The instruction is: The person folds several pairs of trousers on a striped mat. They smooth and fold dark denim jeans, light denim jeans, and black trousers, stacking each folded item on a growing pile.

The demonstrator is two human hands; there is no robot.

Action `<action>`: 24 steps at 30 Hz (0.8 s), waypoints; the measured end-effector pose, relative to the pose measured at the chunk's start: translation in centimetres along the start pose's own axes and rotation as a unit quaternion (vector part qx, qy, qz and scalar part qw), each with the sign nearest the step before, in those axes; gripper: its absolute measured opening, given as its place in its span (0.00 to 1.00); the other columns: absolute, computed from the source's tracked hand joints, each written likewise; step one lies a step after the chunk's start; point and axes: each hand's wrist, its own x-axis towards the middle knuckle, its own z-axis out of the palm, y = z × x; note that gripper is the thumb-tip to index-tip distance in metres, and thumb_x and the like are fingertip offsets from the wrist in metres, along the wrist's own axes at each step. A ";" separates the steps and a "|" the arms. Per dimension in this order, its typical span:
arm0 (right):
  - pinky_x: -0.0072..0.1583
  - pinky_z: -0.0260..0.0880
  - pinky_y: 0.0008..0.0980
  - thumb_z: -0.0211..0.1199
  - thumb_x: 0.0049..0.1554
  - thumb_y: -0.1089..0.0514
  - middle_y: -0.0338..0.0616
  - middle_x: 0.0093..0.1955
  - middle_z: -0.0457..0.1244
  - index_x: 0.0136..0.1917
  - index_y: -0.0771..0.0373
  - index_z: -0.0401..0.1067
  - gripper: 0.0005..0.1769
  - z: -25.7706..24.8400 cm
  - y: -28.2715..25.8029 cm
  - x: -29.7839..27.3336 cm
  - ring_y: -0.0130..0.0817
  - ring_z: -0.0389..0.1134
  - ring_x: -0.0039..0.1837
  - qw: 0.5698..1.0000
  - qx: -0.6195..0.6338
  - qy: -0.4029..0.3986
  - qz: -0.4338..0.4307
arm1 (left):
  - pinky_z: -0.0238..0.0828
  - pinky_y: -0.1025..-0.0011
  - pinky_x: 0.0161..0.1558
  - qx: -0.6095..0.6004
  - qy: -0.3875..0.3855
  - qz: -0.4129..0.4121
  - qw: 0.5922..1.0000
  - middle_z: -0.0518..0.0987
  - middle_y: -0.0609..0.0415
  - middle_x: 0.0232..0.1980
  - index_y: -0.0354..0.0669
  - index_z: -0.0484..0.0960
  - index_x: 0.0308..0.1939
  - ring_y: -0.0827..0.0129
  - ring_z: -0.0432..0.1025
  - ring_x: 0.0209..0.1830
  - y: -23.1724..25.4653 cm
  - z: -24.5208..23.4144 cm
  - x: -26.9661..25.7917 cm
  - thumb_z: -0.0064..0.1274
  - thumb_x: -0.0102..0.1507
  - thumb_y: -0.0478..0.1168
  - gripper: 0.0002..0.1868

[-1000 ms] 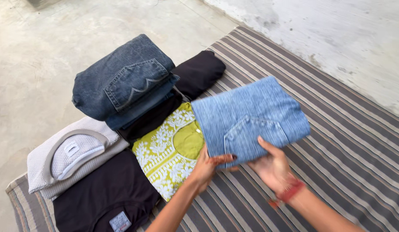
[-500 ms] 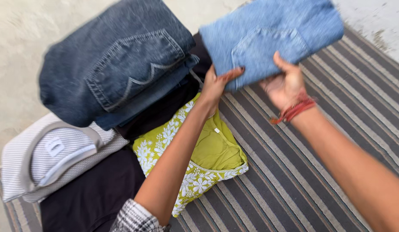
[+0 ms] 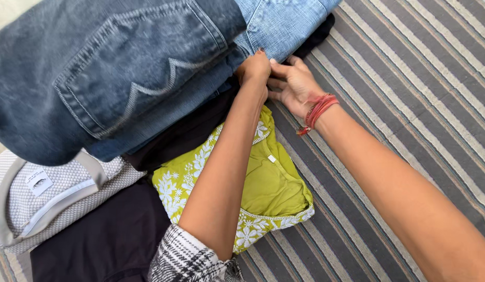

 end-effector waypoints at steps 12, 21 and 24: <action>0.60 0.72 0.46 0.62 0.61 0.54 0.49 0.56 0.69 0.73 0.61 0.55 0.31 -4.5 0.2 -4.1 0.37 0.71 0.57 0.998 -0.053 0.027 -0.035 | 0.74 0.62 0.53 -0.143 -0.008 -0.038 0.989 0.84 0.36 0.55 0.22 0.74 0.54 0.55 0.78 0.53 0.1 -1.2 2.3 0.56 0.59 0.40 0.25; 0.57 0.71 0.37 0.59 0.61 0.53 0.47 0.54 0.70 0.67 0.59 0.65 0.21 -10.6 -0.7 -13.4 0.32 0.71 0.53 0.985 -0.169 0.046 -0.015 | 0.54 0.58 0.73 0.403 0.266 0.414 0.771 0.57 0.30 0.76 0.28 0.55 0.75 0.48 0.57 0.76 0.4 -1.9 -7.1 0.60 0.60 0.40 0.44; 0.55 0.72 0.36 0.58 0.61 0.53 0.48 0.53 0.70 0.65 0.58 0.66 0.20 -13.1 -1.6 -16.8 0.32 0.71 0.52 0.979 -0.189 0.077 -0.009 | 0.43 0.52 0.74 0.488 0.170 0.475 0.712 0.53 0.28 0.77 0.27 0.56 0.74 0.44 0.51 0.78 0.7 -2.2 -6.8 0.56 0.61 0.41 0.42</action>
